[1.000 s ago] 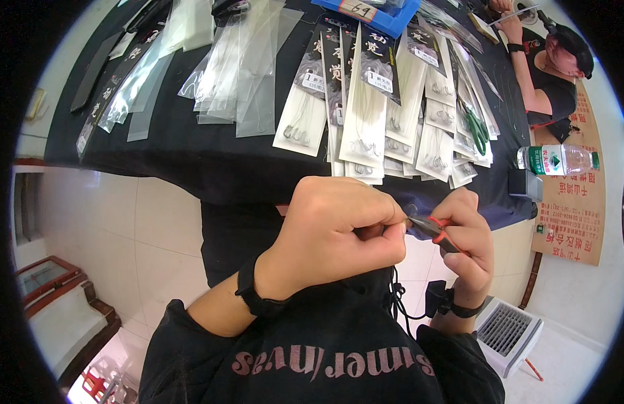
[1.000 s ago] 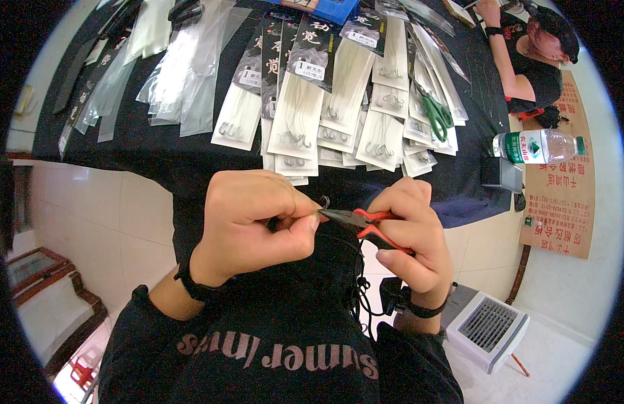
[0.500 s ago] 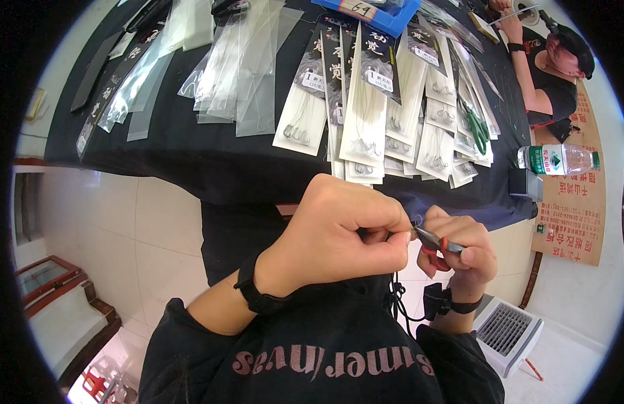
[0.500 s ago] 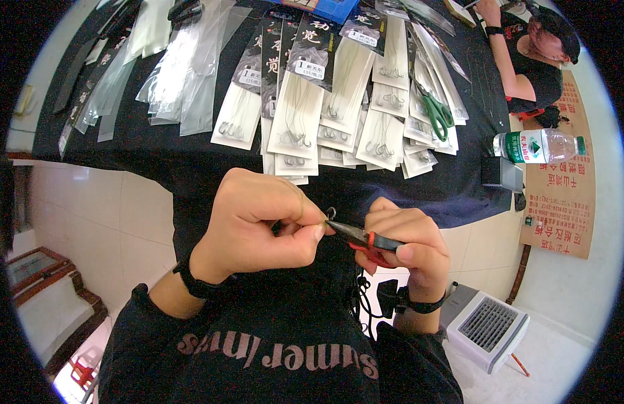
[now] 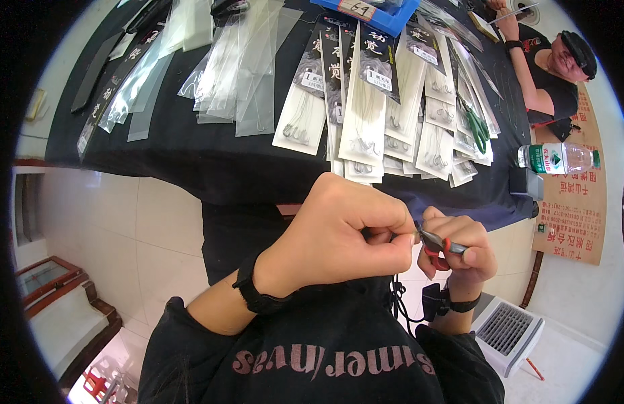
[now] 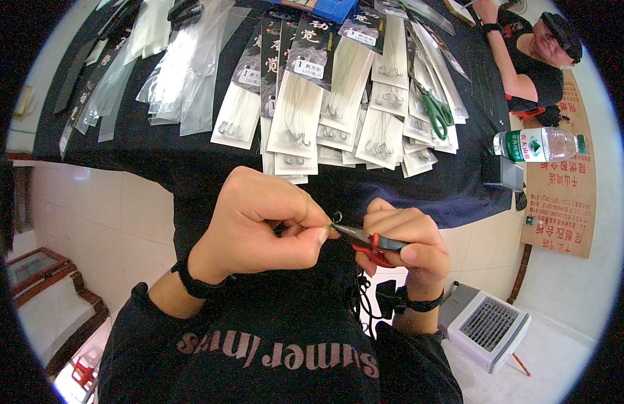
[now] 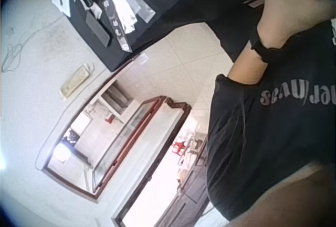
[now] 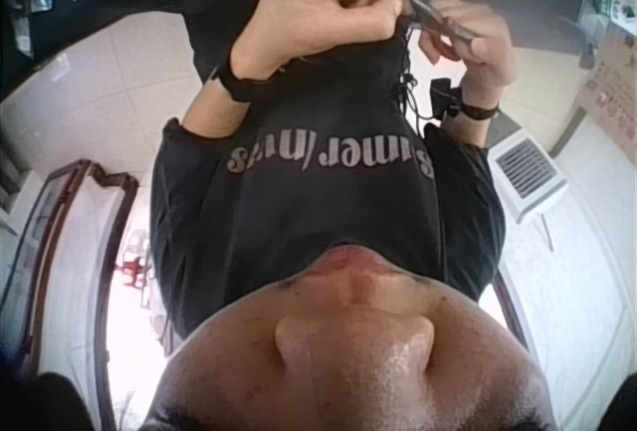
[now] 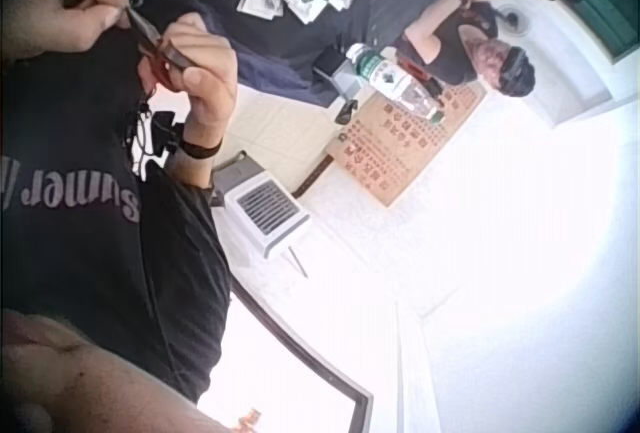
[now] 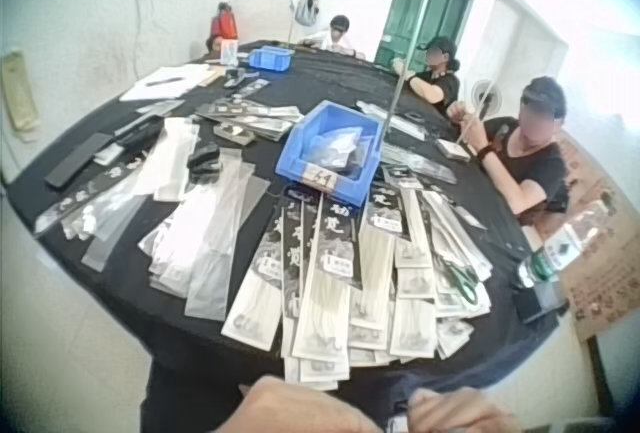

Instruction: The person picks up a fishing hook and line, trims the excess line with shears, and then slides the assembly into a plastic sleeve.

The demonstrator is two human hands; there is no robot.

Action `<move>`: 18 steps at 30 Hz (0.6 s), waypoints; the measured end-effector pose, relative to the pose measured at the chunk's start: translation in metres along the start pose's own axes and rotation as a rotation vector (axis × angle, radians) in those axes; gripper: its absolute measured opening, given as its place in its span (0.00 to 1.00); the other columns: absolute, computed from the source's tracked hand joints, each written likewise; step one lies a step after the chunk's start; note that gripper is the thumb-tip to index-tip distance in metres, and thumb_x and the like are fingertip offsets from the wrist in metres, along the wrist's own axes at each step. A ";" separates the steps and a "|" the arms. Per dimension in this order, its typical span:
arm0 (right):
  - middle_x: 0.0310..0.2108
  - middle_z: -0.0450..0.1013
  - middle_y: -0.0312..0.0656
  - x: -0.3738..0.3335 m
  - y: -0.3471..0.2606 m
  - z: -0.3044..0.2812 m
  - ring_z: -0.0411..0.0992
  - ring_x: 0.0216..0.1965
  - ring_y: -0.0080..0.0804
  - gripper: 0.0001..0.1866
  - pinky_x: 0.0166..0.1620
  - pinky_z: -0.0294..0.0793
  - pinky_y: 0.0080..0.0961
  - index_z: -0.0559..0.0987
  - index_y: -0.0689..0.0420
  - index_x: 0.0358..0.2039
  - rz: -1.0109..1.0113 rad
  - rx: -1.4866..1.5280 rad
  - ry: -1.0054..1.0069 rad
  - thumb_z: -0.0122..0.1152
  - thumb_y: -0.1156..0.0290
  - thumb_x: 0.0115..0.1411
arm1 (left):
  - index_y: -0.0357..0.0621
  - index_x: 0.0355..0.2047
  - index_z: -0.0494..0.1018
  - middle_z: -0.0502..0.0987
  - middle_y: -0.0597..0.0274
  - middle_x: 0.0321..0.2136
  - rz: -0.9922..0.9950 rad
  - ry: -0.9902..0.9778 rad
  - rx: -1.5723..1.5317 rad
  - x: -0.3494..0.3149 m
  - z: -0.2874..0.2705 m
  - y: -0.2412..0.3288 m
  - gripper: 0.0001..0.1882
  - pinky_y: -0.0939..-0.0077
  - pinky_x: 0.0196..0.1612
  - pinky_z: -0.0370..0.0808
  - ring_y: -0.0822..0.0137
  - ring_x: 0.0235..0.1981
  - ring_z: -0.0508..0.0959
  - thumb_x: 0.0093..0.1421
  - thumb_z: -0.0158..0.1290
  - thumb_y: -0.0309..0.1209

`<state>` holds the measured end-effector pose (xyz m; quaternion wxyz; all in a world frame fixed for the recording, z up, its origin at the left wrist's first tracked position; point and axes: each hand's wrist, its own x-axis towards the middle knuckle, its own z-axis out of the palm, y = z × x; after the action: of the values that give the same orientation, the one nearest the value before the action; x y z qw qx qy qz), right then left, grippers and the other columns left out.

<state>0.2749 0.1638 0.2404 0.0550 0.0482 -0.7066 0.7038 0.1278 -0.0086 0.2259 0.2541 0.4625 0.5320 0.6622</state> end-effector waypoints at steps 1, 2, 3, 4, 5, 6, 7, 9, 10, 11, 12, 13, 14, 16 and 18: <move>0.08 0.60 0.39 0.000 0.001 0.000 0.59 0.12 0.32 0.25 0.29 0.50 0.30 0.56 0.53 0.07 0.000 0.016 -0.004 0.44 0.53 0.53 | 0.38 0.19 0.78 0.72 0.65 0.10 -0.003 -0.009 0.006 0.000 0.000 0.000 0.01 0.85 0.16 0.62 0.79 0.10 0.68 0.43 0.58 0.21; 0.08 0.60 0.39 -0.001 0.001 0.000 0.59 0.12 0.32 0.25 0.29 0.50 0.30 0.56 0.53 0.07 0.000 0.016 -0.004 0.44 0.53 0.53 | 0.38 0.19 0.78 0.72 0.65 0.10 -0.003 -0.009 0.006 0.000 0.000 -0.001 0.01 0.85 0.16 0.62 0.79 0.10 0.68 0.43 0.58 0.21; 0.08 0.60 0.39 -0.003 0.001 0.001 0.59 0.12 0.33 0.25 0.29 0.49 0.29 0.55 0.53 0.06 0.026 0.052 0.014 0.45 0.53 0.53 | 0.38 0.19 0.78 0.71 0.65 0.10 0.003 -0.006 0.003 0.000 0.001 -0.001 0.01 0.85 0.16 0.62 0.79 0.10 0.68 0.43 0.58 0.21; 0.07 0.60 0.39 -0.004 0.001 0.001 0.58 0.11 0.33 0.25 0.29 0.49 0.29 0.55 0.53 0.06 0.037 0.089 0.030 0.45 0.53 0.52 | 0.38 0.19 0.78 0.71 0.65 0.10 0.008 -0.002 0.000 0.000 0.001 -0.001 0.01 0.84 0.16 0.62 0.79 0.10 0.68 0.43 0.58 0.21; 0.07 0.60 0.39 -0.004 0.001 0.001 0.58 0.11 0.33 0.25 0.29 0.49 0.29 0.55 0.53 0.06 0.051 0.087 0.032 0.45 0.53 0.52 | 0.38 0.19 0.78 0.71 0.65 0.10 0.008 -0.002 0.000 0.000 0.001 -0.001 0.01 0.84 0.16 0.62 0.79 0.10 0.68 0.43 0.58 0.21; 0.07 0.60 0.39 -0.005 0.001 0.000 0.57 0.11 0.33 0.25 0.29 0.49 0.29 0.55 0.52 0.06 0.063 0.119 0.019 0.45 0.53 0.52 | 0.38 0.19 0.77 0.71 0.65 0.10 0.009 -0.006 0.004 0.000 0.002 -0.001 0.01 0.84 0.16 0.62 0.79 0.10 0.68 0.43 0.58 0.21; 0.07 0.60 0.39 -0.005 0.001 0.000 0.57 0.11 0.33 0.24 0.29 0.49 0.29 0.54 0.51 0.05 0.075 0.150 0.006 0.45 0.54 0.52 | 0.38 0.18 0.77 0.70 0.65 0.10 0.005 -0.014 0.005 0.001 0.002 0.000 0.01 0.84 0.16 0.62 0.79 0.10 0.68 0.43 0.58 0.21; 0.06 0.59 0.39 -0.005 0.002 -0.001 0.57 0.10 0.32 0.24 0.29 0.50 0.28 0.54 0.51 0.05 0.069 0.165 0.005 0.45 0.54 0.51 | 0.38 0.18 0.77 0.70 0.65 0.10 0.016 -0.023 0.010 0.002 0.002 0.001 0.01 0.84 0.16 0.62 0.78 0.10 0.68 0.43 0.58 0.21; 0.06 0.59 0.39 -0.005 0.003 -0.001 0.58 0.10 0.32 0.24 0.29 0.50 0.28 0.53 0.50 0.05 0.043 0.186 0.001 0.45 0.54 0.51 | 0.38 0.18 0.76 0.70 0.65 0.10 0.022 -0.032 0.014 0.002 0.002 0.001 0.01 0.84 0.16 0.62 0.78 0.10 0.68 0.43 0.58 0.21; 0.06 0.59 0.39 -0.006 0.003 -0.001 0.58 0.10 0.32 0.24 0.29 0.50 0.28 0.53 0.50 0.05 0.063 0.179 0.002 0.45 0.54 0.51 | 0.38 0.18 0.76 0.70 0.65 0.10 0.022 -0.032 0.014 0.002 0.002 0.001 0.01 0.84 0.16 0.62 0.78 0.10 0.68 0.43 0.58 0.21; 0.05 0.58 0.38 -0.007 0.004 0.000 0.58 0.10 0.32 0.24 0.29 0.50 0.27 0.53 0.49 0.05 0.071 0.219 0.017 0.45 0.55 0.51 | 0.39 0.18 0.76 0.70 0.65 0.10 0.022 -0.039 0.019 0.002 0.002 0.001 0.02 0.84 0.16 0.62 0.78 0.10 0.68 0.43 0.59 0.21; 0.05 0.57 0.37 -0.008 0.004 0.001 0.59 0.10 0.32 0.24 0.29 0.51 0.27 0.52 0.49 0.05 0.067 0.254 0.032 0.45 0.55 0.51 | 0.39 0.17 0.76 0.70 0.66 0.10 0.022 -0.045 0.024 0.002 0.002 0.000 0.02 0.84 0.16 0.62 0.77 0.10 0.68 0.43 0.59 0.21; 0.05 0.57 0.37 -0.009 0.004 0.001 0.59 0.10 0.32 0.24 0.29 0.51 0.27 0.52 0.49 0.05 0.080 0.258 0.032 0.45 0.55 0.51 | 0.39 0.17 0.76 0.70 0.66 0.10 0.022 -0.045 0.024 0.001 0.002 -0.002 0.02 0.84 0.16 0.62 0.77 0.10 0.68 0.43 0.59 0.21; 0.04 0.55 0.36 -0.012 0.004 0.004 0.59 0.09 0.32 0.24 0.30 0.52 0.27 0.52 0.48 0.05 0.130 0.388 0.068 0.44 0.56 0.52 | 0.40 0.17 0.76 0.70 0.66 0.10 0.007 -0.016 -0.007 0.000 0.004 -0.003 0.03 0.83 0.16 0.62 0.77 0.10 0.68 0.43 0.59 0.23; 0.04 0.55 0.36 -0.013 0.007 0.006 0.59 0.09 0.33 0.24 0.30 0.54 0.27 0.51 0.49 0.05 0.161 0.424 0.068 0.44 0.55 0.52 | 0.41 0.17 0.76 0.70 0.66 0.10 0.022 -0.010 0.031 -0.002 0.004 -0.002 0.02 0.82 0.16 0.63 0.76 0.10 0.68 0.43 0.59 0.23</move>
<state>0.2866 0.1573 0.2311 0.0112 -0.0215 -0.5423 0.8398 0.1315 -0.0077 0.2232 0.2424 0.4755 0.5359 0.6542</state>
